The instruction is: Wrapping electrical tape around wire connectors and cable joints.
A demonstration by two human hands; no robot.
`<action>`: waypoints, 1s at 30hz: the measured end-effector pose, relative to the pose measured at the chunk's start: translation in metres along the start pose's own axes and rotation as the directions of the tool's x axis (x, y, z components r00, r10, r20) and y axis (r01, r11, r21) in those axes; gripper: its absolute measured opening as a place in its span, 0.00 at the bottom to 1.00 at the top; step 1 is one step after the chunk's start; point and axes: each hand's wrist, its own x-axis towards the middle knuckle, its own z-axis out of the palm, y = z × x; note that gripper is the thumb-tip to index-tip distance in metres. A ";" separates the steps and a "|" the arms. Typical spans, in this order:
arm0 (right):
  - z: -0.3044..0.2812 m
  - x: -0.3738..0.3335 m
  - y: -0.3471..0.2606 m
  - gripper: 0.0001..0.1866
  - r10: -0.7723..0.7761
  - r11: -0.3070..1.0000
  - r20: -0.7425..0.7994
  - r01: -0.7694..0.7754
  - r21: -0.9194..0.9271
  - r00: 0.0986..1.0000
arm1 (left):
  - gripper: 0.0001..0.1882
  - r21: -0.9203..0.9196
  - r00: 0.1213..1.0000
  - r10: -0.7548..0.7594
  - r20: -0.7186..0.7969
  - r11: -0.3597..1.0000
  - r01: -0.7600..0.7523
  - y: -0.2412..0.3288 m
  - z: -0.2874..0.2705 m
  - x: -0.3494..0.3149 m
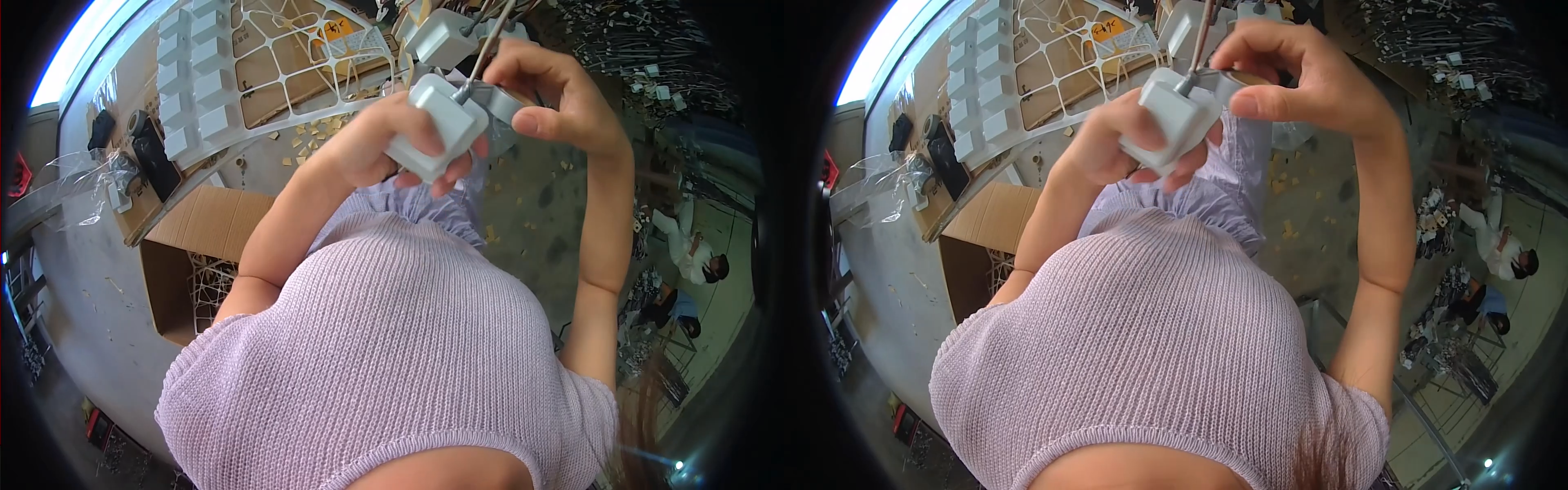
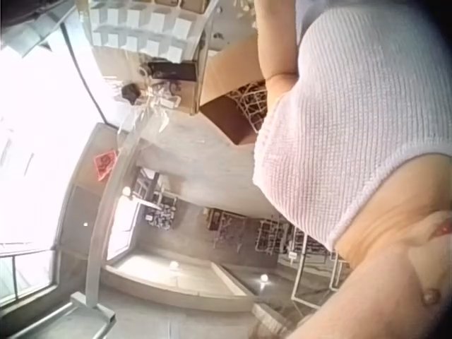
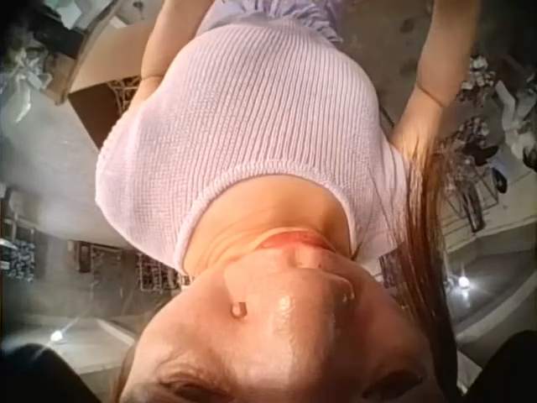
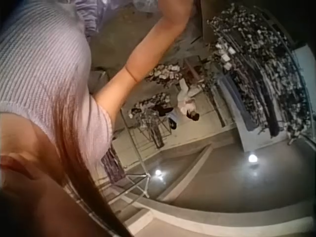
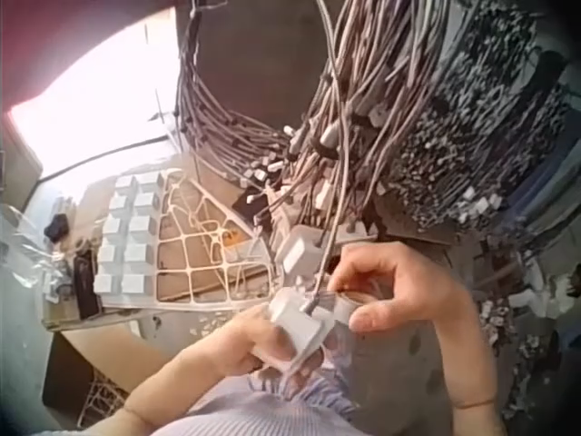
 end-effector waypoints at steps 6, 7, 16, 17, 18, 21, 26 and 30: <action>0.036 -0.024 -0.022 0.32 0.239 0.764 -0.201 -0.057 0.642 0.950 | 0.25 0.512 0.895 0.212 -0.393 0.859 0.022 -0.008 0.009 0.003; 0.038 -0.025 -0.013 0.29 0.171 0.860 -0.327 0.021 0.510 0.930 | 0.29 0.419 0.934 0.132 -0.333 0.908 0.021 -0.009 0.011 0.003; 0.036 0.016 -0.002 0.54 -0.007 0.777 0.036 -0.017 0.629 0.999 | 0.44 -0.457 0.915 0.002 0.403 0.867 0.199 -0.032 0.000 0.013; 0.036 0.030 0.011 0.48 -0.285 0.907 -0.055 0.287 0.307 0.957 | 0.43 -0.580 0.863 0.020 0.505 0.748 0.322 -0.033 0.003 0.011; 0.034 0.028 0.017 0.44 -0.285 0.911 -0.059 0.290 0.294 0.957 | 0.41 -0.663 0.801 0.061 0.595 0.600 0.447 -0.034 0.004 0.011; 0.020 0.033 0.019 0.27 -0.344 0.923 0.038 0.331 0.197 0.938 | 0.40 -0.538 0.619 0.142 0.773 0.663 0.521 -0.029 0.002 0.023; 0.003 0.007 0.008 0.22 0.025 0.995 -0.024 -0.027 -0.098 0.999 | 0.34 -0.124 0.993 -0.098 0.060 0.987 0.105 -0.007 -0.001 0.001; 0.045 -0.008 -0.015 0.40 0.290 0.794 -0.169 -0.138 0.593 0.942 | 0.28 0.820 0.814 0.384 -0.437 0.542 0.185 -0.019 0.002 0.003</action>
